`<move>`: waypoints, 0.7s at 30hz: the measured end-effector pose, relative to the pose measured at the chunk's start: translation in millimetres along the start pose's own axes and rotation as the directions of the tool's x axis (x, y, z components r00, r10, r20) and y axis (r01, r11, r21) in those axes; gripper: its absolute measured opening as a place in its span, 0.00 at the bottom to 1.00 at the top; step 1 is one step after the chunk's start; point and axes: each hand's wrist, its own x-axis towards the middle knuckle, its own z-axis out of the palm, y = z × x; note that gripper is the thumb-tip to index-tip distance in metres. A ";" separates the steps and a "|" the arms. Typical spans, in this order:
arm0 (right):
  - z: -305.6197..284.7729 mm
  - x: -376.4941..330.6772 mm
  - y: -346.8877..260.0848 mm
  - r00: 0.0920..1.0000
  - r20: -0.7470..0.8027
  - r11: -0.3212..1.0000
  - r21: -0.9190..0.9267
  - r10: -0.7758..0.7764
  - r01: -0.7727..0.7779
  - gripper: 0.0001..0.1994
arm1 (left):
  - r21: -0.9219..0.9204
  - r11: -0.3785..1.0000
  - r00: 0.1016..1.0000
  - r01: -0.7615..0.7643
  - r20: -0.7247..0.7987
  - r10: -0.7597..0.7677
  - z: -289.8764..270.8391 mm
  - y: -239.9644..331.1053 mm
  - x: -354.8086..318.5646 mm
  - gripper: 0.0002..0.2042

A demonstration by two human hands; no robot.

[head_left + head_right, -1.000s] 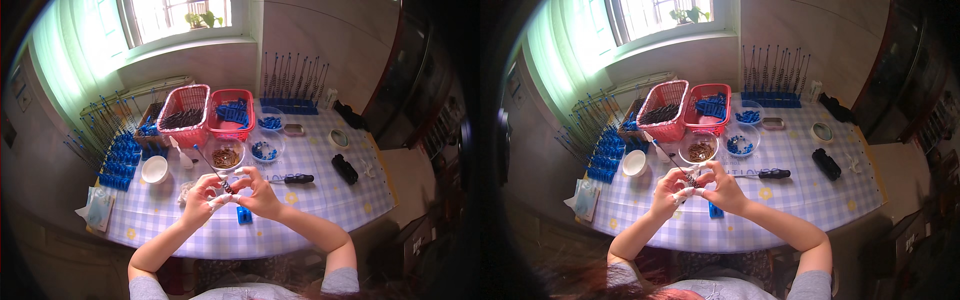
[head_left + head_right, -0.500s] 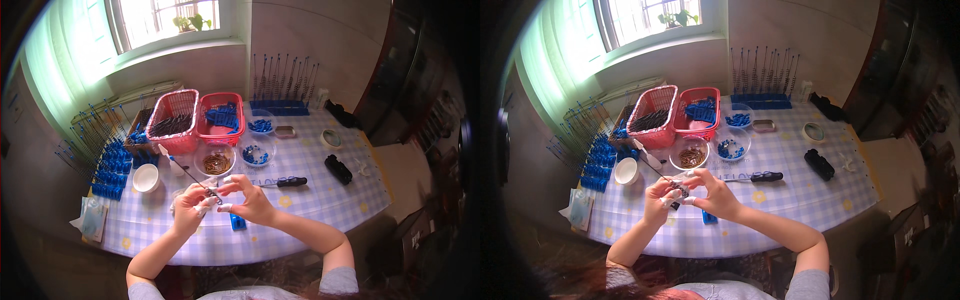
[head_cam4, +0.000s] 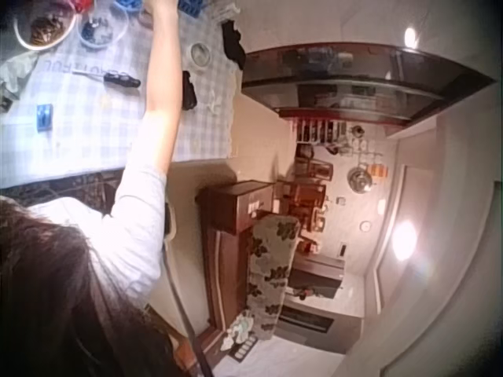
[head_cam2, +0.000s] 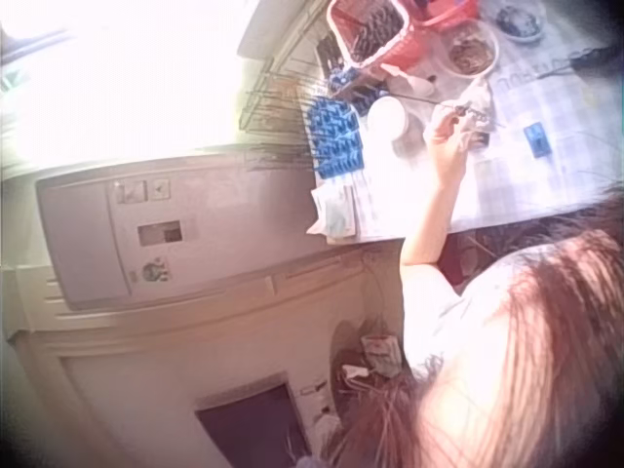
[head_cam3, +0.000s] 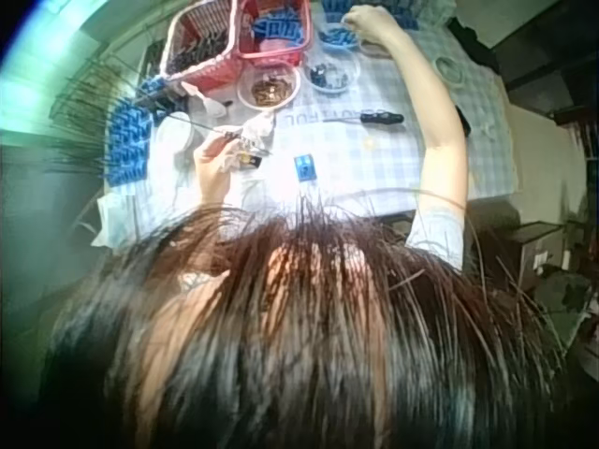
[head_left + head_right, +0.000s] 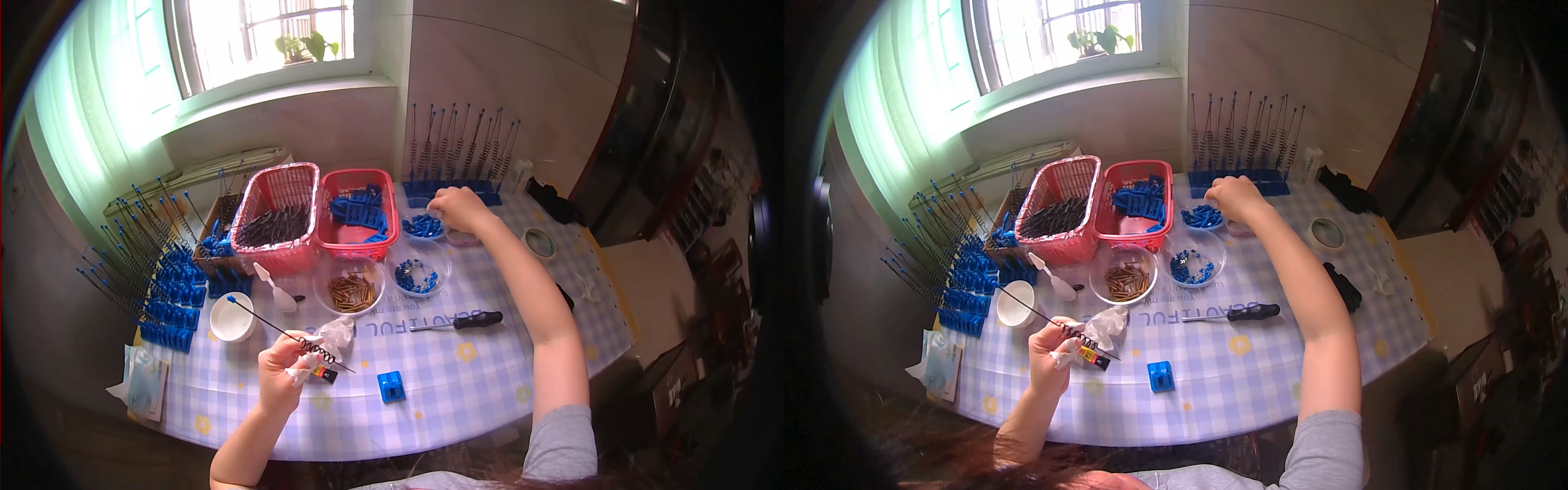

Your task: The person assembles a spring rod by applying glue from a tube, attaching plastic tips to the coiled wire, and mounting the assembled rod into a plastic base.

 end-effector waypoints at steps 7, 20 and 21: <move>8.6 26.0 -12.6 0.901 0.298 0.872 -0.283 -0.315 0.398 0.07 | -0.034 0.998 0.998 0.045 -0.038 -0.047 -3.7 4.0 1.9 0.07; 0.1 18.0 -4.9 0.968 0.225 0.937 -0.301 -0.112 0.179 0.05 | -0.114 0.993 0.997 0.026 -0.067 -0.034 -7.1 -1.2 5.2 0.07; -0.3 18.7 -7.5 0.982 0.155 0.963 -0.230 -0.105 0.139 0.06 | -0.114 0.993 0.997 0.026 -0.066 -0.034 -6.7 -1.5 4.7 0.07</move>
